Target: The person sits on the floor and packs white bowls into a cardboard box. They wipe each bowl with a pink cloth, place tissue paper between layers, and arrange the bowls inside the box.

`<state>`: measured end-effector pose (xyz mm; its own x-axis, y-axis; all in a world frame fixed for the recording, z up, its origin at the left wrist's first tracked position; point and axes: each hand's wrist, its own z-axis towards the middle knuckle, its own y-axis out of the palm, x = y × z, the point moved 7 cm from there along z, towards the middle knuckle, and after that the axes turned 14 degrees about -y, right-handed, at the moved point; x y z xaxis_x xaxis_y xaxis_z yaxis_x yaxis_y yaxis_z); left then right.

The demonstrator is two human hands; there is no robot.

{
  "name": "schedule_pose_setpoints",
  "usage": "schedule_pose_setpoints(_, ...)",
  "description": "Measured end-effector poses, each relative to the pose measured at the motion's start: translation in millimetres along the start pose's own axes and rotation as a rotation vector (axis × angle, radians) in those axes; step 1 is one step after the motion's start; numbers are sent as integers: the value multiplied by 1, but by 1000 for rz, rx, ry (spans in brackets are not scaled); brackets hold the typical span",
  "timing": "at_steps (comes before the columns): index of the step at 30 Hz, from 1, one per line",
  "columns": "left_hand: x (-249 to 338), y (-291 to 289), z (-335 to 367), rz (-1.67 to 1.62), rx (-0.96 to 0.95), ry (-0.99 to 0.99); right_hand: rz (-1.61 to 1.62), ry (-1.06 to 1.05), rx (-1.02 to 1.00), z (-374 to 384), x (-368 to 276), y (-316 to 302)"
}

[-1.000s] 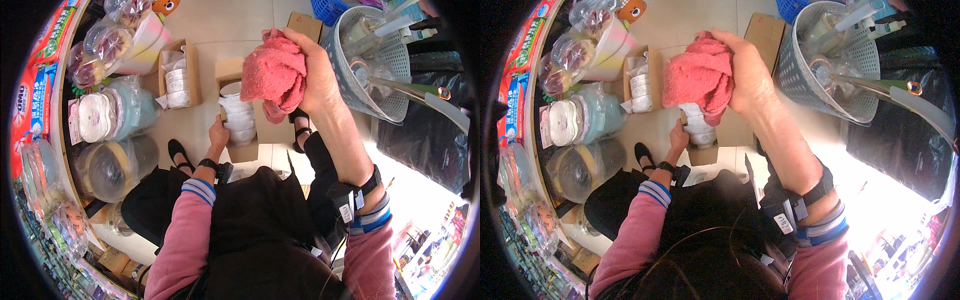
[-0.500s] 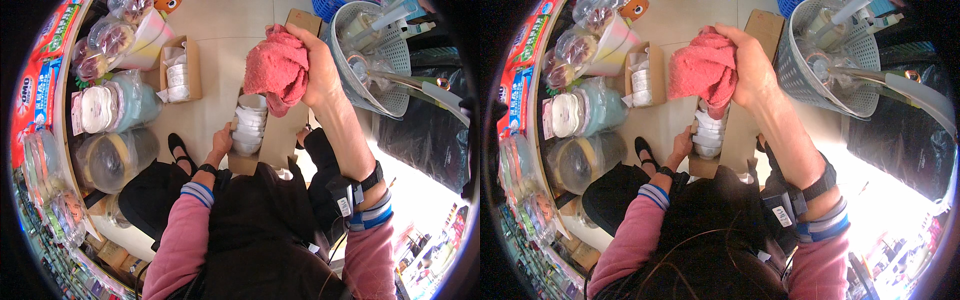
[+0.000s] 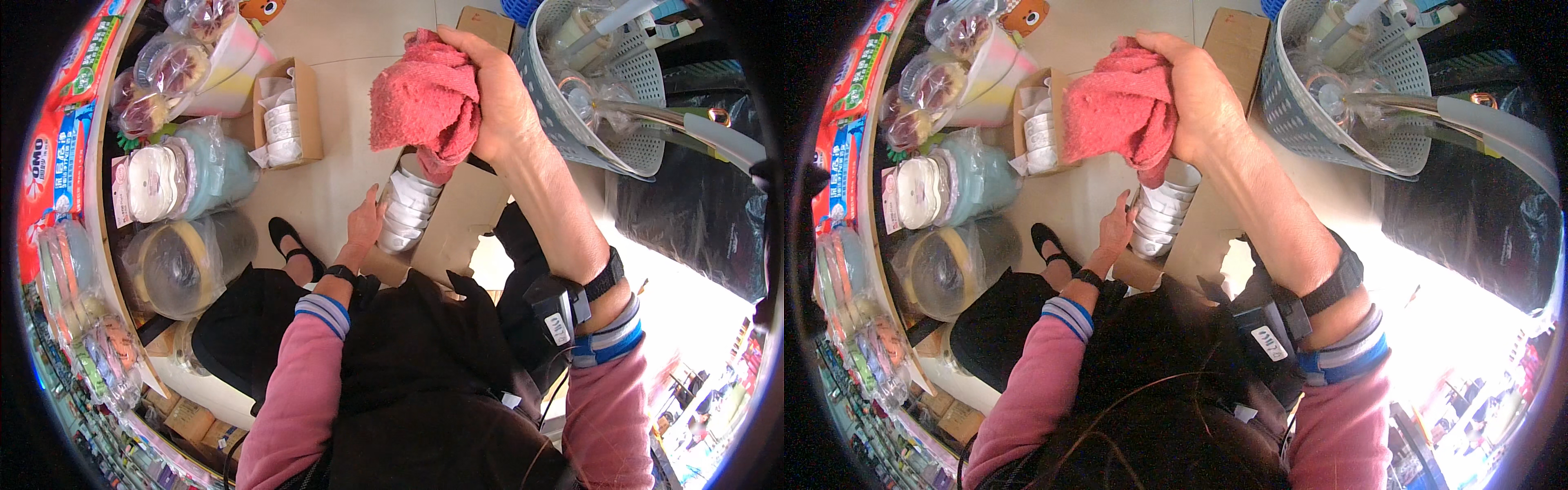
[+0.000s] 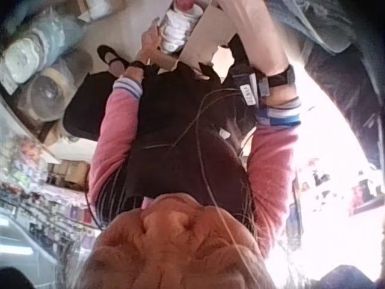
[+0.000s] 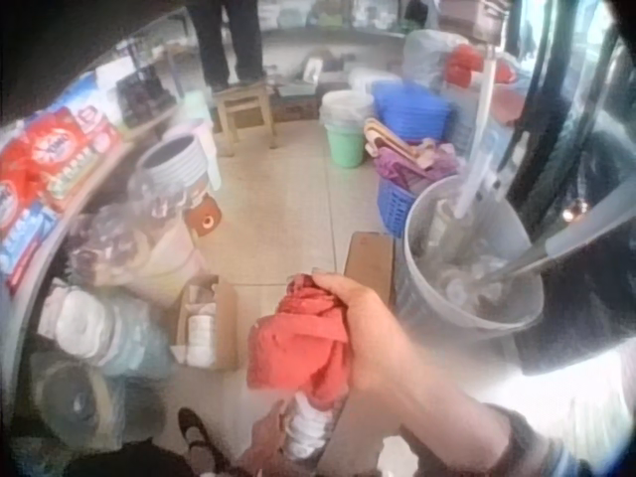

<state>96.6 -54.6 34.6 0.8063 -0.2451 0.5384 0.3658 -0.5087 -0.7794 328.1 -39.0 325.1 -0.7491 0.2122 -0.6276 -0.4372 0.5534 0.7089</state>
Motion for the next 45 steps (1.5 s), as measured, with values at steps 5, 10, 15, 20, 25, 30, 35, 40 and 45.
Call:
schedule_pose_setpoints(5, -32, 10, 25, -153, -6, -277, 21, -3, 10, 2, 1, -1)
schedule_pose_setpoints(10, -57, 12, 48, -229, -189, -485, -20, -36, 53, 0, -7, -2)
schedule_pose_setpoints(15, 24, -32, 38, -22, 159, 1, 14, -36, 55, -1, -15, -2)
schedule_pose_setpoints(20, 113, -14, 12, 188, 139, 567, 54, -31, 59, -3, -16, -6)
schedule_pose_setpoints(25, 120, 60, 29, 499, -252, 539, 102, -33, 38, 1, -14, -6)
schedule_pose_setpoints(30, 111, 80, 40, 626, -305, 439, 105, -26, 31, 1, -17, -9)
schedule_pose_setpoints(35, 108, 81, 40, 608, -281, 343, 66, -17, 74, -6, -23, -14)
schedule_pose_setpoints(40, 113, 92, 39, 613, -265, 334, 97, -48, 100, -1, -22, -13)
schedule_pose_setpoints(45, 116, 90, 35, 689, -257, 441, 99, -31, 81, 1, -18, -10)
